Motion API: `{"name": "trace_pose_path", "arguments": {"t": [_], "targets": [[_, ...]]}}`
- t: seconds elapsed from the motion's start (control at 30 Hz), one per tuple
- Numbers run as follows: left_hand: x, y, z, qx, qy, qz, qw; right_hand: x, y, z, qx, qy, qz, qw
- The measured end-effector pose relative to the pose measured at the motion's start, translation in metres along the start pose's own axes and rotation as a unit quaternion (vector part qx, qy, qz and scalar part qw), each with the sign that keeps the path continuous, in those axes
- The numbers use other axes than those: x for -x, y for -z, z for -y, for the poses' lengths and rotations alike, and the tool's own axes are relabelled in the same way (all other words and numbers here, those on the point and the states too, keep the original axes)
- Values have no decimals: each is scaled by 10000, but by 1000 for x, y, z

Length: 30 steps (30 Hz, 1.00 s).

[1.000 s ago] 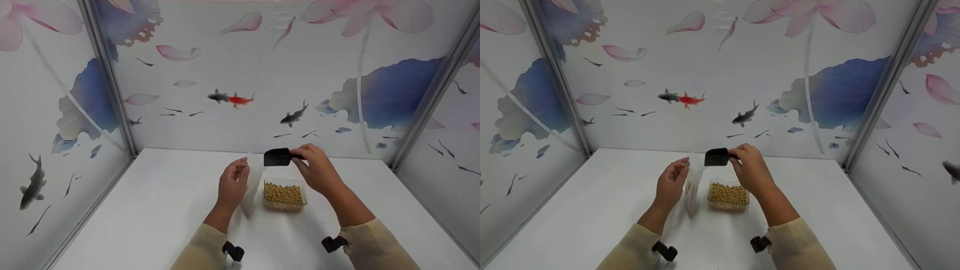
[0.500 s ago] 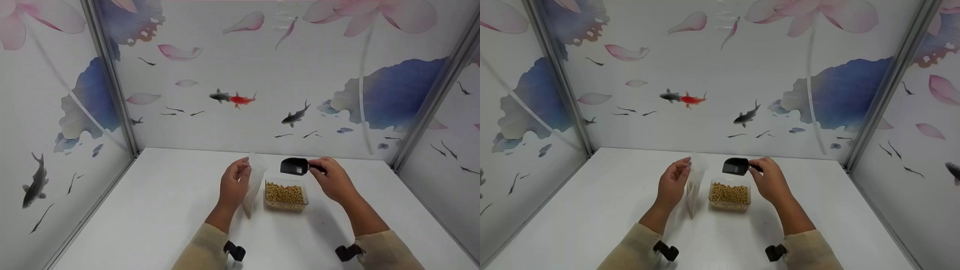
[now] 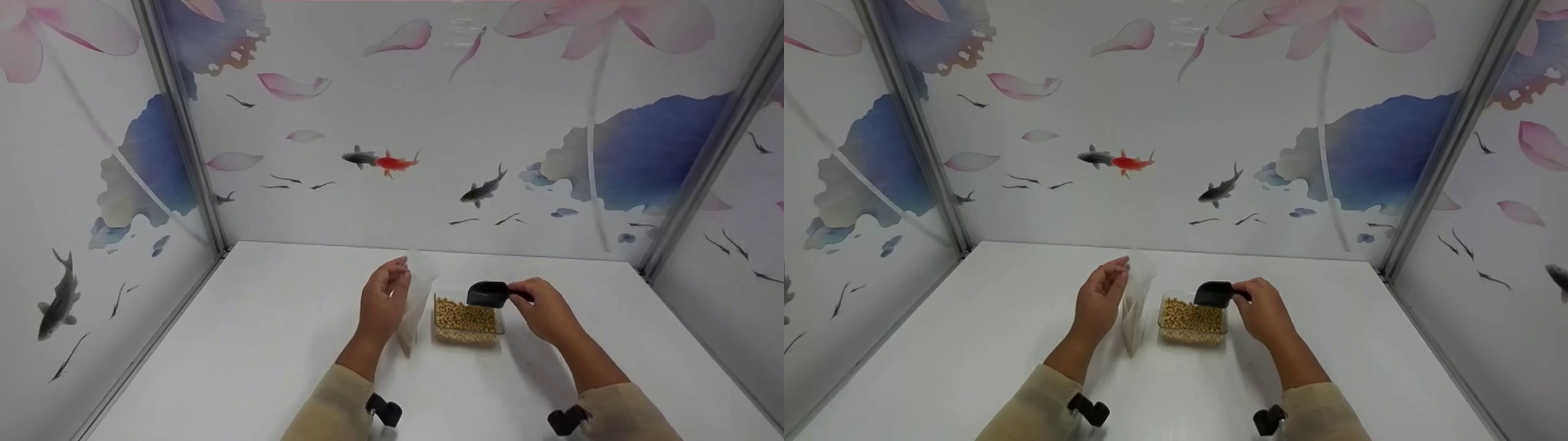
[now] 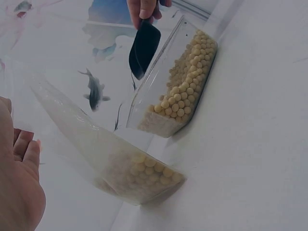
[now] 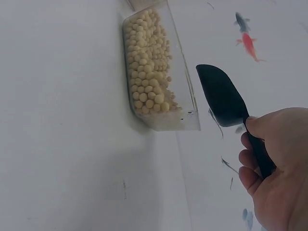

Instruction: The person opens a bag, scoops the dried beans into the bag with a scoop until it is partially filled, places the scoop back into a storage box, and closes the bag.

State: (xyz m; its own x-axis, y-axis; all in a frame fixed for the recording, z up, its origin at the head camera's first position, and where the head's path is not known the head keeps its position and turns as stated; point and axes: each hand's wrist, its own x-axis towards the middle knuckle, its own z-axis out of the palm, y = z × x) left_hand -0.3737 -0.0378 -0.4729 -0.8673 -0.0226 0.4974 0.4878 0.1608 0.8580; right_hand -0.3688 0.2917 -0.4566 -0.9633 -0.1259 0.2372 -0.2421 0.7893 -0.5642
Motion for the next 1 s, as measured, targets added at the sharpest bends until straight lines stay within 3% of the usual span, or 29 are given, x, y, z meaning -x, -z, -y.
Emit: {"name": "trace_pose_path", "arguments": {"t": [0.3,0.7,1.0], "targets": [[-1,1,0,-29,-7,-32,10000,-2,-13,2,496,479,-46,9976],[-1,2,-2,-16,-38,-64,10000,-5,-24,7,615,337,277,9972],[-1,0,0,-67,35,-70,9999,-8,-35,15,747,454,480,9950]]}}
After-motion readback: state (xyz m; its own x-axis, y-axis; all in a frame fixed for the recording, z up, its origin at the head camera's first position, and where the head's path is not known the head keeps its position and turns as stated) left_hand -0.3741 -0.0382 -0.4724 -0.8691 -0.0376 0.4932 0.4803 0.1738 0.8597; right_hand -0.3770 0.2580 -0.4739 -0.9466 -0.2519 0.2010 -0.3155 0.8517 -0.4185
